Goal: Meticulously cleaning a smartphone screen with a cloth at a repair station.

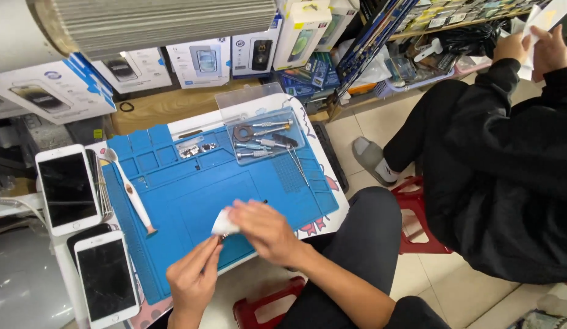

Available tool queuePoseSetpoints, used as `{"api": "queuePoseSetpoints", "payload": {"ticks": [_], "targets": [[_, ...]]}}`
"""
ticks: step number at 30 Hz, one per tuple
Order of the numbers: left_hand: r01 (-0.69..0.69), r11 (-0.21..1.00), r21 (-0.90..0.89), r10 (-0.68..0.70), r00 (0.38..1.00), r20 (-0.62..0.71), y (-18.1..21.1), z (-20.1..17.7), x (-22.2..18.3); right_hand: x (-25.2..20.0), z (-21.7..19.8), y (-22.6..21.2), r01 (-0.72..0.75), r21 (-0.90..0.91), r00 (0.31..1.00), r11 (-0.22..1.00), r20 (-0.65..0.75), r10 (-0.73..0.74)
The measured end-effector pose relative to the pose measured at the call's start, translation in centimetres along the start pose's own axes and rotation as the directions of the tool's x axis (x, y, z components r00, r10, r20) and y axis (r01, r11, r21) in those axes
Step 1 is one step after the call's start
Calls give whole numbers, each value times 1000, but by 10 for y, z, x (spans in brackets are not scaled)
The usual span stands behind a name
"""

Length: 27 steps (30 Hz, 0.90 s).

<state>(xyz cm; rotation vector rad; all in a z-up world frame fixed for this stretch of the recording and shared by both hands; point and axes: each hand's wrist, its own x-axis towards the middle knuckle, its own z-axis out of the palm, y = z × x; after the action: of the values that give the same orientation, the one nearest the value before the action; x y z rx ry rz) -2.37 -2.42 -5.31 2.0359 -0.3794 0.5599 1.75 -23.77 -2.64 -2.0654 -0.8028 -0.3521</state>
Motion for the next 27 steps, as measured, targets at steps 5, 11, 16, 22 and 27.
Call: {"api": "queuePoseSetpoints", "payload": {"ticks": [5,11,16,22,27], "targets": [[49,996,-77,-51,998,-29,21,-4,29,-12,3,9,-194,-26,980,981,38,195],[180,973,-147,-181,983,2,24,-6,25,-8,10,-2,-195,10,981,981,13,195],[159,973,-167,-161,987,3,30,-4,32,-8,4,-6,-262,-64,964,963,-52,259],[111,985,-134,-112,994,4,35,0,25,-15,6,3,-98,-113,995,989,-45,94],[153,977,-147,-157,988,-11,34,3,41,-5,-3,3,-266,-39,956,963,-138,259]]}}
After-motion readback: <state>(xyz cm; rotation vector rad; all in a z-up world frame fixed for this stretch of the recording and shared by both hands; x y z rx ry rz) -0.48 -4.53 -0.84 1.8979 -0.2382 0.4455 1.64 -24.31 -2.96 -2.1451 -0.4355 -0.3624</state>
